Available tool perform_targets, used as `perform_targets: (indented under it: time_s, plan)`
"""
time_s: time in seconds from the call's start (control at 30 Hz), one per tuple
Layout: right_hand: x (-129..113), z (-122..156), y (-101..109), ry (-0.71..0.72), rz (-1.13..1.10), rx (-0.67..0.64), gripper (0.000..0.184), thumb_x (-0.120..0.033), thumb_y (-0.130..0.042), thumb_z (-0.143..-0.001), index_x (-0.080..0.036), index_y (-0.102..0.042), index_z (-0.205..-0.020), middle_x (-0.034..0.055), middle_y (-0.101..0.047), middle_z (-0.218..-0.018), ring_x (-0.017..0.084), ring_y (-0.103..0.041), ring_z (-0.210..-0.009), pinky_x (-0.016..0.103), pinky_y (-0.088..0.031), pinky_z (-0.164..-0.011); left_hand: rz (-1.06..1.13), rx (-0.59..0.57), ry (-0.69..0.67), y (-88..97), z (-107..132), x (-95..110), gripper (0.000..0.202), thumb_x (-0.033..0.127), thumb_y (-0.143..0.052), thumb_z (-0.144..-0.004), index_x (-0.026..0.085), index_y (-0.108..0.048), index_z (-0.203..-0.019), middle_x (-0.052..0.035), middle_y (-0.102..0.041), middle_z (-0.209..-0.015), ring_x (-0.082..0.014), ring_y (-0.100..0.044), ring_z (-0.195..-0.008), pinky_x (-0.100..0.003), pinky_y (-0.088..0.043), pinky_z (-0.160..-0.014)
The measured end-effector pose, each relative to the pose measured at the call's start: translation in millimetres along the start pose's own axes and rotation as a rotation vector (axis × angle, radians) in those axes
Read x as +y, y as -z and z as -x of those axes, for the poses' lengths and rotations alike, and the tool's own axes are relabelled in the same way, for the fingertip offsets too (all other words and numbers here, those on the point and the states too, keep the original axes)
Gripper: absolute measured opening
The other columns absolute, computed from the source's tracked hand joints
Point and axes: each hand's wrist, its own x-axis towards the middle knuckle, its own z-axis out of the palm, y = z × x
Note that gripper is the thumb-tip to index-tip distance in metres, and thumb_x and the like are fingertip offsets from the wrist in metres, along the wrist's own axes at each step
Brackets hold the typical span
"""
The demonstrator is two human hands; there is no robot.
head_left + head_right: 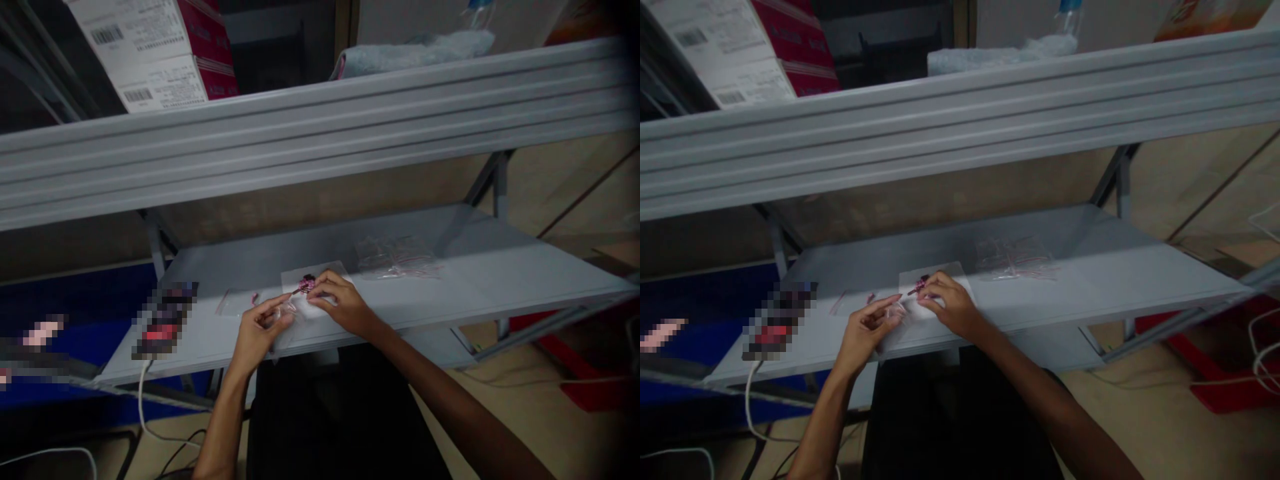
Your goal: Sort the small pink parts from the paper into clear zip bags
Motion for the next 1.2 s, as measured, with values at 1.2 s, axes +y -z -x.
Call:
perform_targets:
  time_s: [1.2]
  plan:
    - [3, 4, -8, -0.168, 0.04, 0.095, 0.012, -0.026, -0.066, -0.089, -0.019, -0.071, -0.097, 0.0032, -0.073, -0.089, 0.015, -0.063, -0.073, 0.025, -0.047, -0.068, -0.002, -0.007, 0.061, 1.3, -2, -4, 0.042, 0.036, -0.074, -0.08, 0.02, -0.071, -0.119, -0.0098, -0.07, -0.121, -0.0262, -0.069, -0.108, -0.04, -0.051, -0.098]
